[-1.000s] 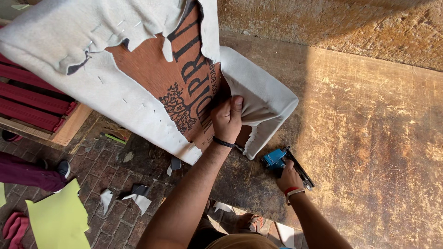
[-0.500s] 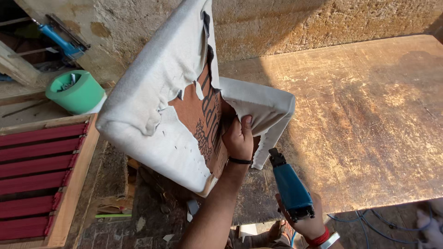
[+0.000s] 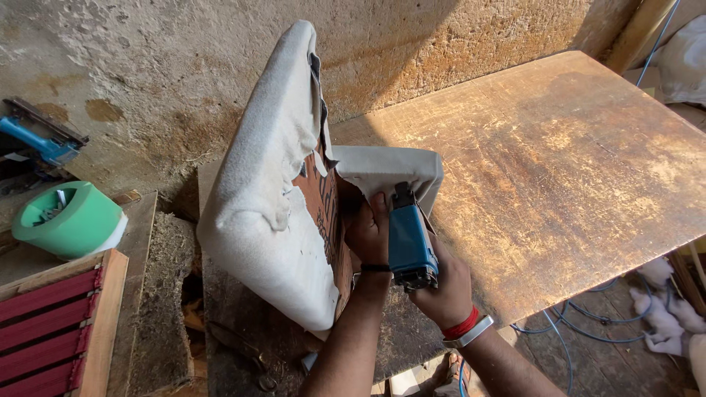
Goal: The person staples fabric onto a foam cushion using a pneumatic staple gun, trims excess fabric with scissors, and places the cushion on a sofa. They then pick up a foam block and a fabric cover, and fit the cover over the foam block.
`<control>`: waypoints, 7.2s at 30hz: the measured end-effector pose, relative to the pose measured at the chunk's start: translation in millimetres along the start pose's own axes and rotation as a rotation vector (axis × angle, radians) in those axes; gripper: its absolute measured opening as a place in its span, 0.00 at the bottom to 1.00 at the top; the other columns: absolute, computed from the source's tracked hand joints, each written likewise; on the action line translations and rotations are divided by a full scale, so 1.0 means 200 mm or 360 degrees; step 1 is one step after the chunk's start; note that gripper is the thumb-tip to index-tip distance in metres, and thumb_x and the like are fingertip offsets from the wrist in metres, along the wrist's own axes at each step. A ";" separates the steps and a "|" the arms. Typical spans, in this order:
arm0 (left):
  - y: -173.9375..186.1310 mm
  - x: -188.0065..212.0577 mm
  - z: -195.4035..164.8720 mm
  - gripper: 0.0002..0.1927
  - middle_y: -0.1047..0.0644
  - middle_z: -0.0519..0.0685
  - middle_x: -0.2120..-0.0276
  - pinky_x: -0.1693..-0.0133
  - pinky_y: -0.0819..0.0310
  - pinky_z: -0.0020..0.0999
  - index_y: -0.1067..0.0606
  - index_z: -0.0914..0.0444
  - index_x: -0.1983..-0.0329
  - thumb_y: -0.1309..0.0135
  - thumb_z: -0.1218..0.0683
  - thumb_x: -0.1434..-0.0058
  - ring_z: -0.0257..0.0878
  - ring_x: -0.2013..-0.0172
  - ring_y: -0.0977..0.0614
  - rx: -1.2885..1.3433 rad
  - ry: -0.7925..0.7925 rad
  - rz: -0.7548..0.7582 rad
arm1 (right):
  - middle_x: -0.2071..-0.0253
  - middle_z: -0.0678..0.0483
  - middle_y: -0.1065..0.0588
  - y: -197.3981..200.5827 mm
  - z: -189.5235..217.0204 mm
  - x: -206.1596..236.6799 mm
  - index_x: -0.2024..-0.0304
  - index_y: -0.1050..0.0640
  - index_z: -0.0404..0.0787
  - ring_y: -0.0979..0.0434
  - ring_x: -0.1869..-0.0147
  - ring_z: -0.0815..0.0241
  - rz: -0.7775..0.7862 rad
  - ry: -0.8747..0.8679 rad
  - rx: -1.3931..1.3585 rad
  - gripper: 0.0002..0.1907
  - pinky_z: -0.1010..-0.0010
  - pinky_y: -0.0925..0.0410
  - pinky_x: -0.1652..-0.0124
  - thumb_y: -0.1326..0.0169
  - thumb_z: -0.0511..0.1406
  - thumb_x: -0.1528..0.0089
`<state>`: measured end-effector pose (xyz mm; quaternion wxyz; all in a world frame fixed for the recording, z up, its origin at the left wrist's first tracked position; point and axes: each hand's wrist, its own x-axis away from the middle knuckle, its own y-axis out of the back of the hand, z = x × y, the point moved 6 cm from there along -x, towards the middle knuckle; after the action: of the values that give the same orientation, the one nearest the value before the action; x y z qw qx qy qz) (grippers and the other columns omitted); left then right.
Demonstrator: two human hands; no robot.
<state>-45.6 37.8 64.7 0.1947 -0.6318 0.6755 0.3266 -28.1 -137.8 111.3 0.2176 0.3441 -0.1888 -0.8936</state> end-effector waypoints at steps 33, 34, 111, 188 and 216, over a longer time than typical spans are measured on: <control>0.10 0.07 -0.01 0.19 0.21 0.51 0.78 0.75 0.28 0.40 0.17 0.59 0.67 0.49 0.43 0.30 0.47 0.77 0.20 0.0313 0.0100 0.0263 | 0.69 0.48 0.19 -0.10 0.10 0.02 0.39 0.32 0.45 0.16 0.67 0.50 0.0390 0.0085 0.0565 0.42 0.60 0.23 0.63 0.33 0.34 0.56; 0.10 0.07 0.00 0.19 0.21 0.51 0.78 0.75 0.27 0.40 0.17 0.59 0.67 0.49 0.43 0.30 0.47 0.77 0.19 0.0295 0.0095 0.0250 | 0.69 0.48 0.19 -0.09 0.09 0.03 0.38 0.32 0.44 0.16 0.67 0.50 0.0349 0.0131 0.0533 0.44 0.60 0.23 0.64 0.33 0.34 0.57; -0.95 0.39 0.41 0.26 0.23 0.59 0.77 0.68 0.29 0.43 0.23 0.67 0.70 0.53 0.40 0.31 0.50 0.73 0.22 -0.0004 0.0852 0.0897 | 0.54 0.49 0.19 -0.76 -1.26 0.38 0.48 0.26 0.44 0.16 0.56 0.54 0.1402 -0.1675 -0.1373 0.17 0.61 0.23 0.59 0.45 0.42 0.39; -0.09 1.82 0.21 0.29 0.20 0.45 0.73 0.72 0.19 0.29 0.23 0.61 0.60 0.53 0.31 0.34 0.34 0.73 0.16 0.0674 0.1443 0.1522 | 0.77 0.57 0.28 0.01 -1.37 1.16 0.64 0.23 0.37 0.29 0.79 0.67 0.1622 -0.1575 -0.1564 0.13 0.76 0.34 0.77 0.38 0.41 0.36; -0.51 1.63 0.55 0.14 0.17 0.50 0.71 0.66 0.24 0.37 0.18 0.64 0.59 0.40 0.49 0.41 0.39 0.72 0.18 -0.0319 0.1373 0.1042 | 0.72 0.59 0.29 -0.32 -1.65 1.42 0.63 0.28 0.44 0.26 0.70 0.65 0.1099 -0.1912 -0.3341 0.32 0.77 0.30 0.69 0.45 0.64 0.42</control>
<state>-3.6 -121.9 -254.6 -0.2728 -0.4807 0.8208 0.1443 -5.1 -293.2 -300.0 0.4879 -0.5222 0.4626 -0.5247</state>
